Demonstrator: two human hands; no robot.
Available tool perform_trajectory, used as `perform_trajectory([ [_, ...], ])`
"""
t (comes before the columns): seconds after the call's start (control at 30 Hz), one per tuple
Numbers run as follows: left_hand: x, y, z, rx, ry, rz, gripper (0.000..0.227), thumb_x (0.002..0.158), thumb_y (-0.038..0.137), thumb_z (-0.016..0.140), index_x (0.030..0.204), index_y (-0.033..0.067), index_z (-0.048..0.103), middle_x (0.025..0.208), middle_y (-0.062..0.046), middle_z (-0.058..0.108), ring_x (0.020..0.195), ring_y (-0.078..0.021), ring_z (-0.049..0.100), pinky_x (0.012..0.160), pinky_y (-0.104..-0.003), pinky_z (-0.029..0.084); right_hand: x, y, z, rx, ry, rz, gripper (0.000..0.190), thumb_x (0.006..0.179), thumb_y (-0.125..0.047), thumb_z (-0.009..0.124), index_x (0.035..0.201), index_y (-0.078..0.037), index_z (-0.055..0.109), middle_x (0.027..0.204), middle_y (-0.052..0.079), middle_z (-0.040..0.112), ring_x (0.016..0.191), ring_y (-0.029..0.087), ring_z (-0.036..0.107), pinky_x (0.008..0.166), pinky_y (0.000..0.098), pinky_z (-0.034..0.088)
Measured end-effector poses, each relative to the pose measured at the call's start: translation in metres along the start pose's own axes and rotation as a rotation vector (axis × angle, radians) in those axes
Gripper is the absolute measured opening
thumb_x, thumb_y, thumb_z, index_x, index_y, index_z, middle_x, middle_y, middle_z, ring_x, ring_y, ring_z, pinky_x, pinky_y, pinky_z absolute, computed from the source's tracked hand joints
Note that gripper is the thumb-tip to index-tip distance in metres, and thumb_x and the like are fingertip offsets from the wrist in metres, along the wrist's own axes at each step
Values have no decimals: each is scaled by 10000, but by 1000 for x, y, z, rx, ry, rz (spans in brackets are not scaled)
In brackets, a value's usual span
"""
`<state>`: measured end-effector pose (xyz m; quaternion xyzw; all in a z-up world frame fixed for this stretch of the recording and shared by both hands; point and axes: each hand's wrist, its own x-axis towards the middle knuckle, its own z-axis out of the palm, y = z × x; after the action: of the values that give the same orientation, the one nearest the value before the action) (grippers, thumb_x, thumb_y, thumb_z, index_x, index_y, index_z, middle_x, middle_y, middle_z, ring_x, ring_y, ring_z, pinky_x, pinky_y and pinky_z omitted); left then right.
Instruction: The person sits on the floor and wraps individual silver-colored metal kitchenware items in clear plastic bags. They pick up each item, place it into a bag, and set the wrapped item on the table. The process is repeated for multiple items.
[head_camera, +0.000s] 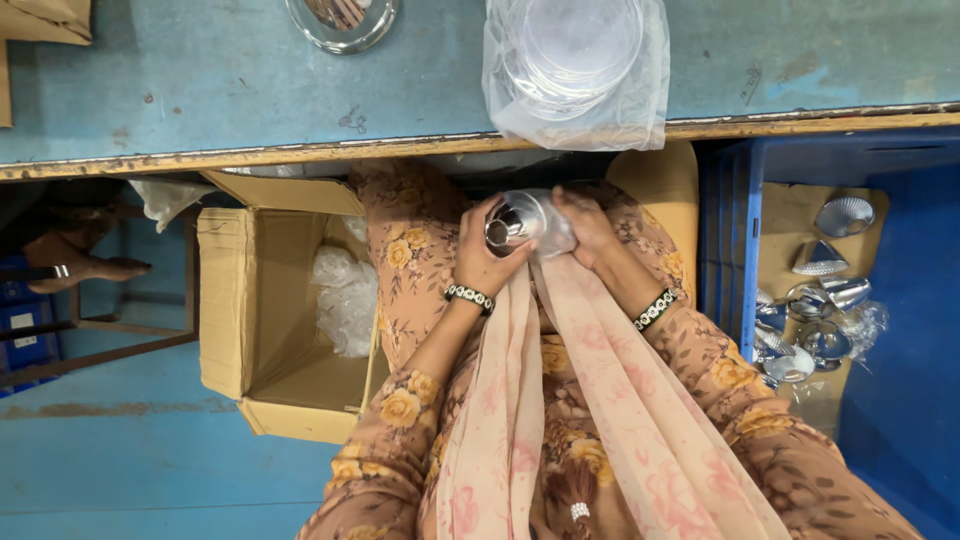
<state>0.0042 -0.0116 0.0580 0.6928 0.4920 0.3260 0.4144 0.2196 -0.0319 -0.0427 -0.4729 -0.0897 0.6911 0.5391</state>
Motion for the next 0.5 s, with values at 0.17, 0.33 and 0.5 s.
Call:
perform_trajectory([
  [0.17,-9,40,-54,37,66,119,891,755,310,906,1447,27,421,1434,-217,512,1326,-369,545,1136,-462,454,-4,-23,9,308,194,-1,273,937,-305,608,1060,-78,695,954,57,762,854,206,740,777,412,631],
  [0.33,22,82,-130,192,288,566,835,864,417,900,1479,90,440,1562,-164,488,1416,-317,496,1211,-461,411,-1,-16,12,167,91,-8,233,1019,-286,627,1099,-79,699,1007,43,740,900,174,711,829,383,608],
  [0.5,109,100,-174,227,425,468,847,913,407,933,1518,102,424,1534,-122,405,1453,-294,441,1232,-406,453,6,-9,10,67,93,-13,219,1027,-253,665,1068,-41,702,1001,67,730,878,172,705,824,358,595],
])
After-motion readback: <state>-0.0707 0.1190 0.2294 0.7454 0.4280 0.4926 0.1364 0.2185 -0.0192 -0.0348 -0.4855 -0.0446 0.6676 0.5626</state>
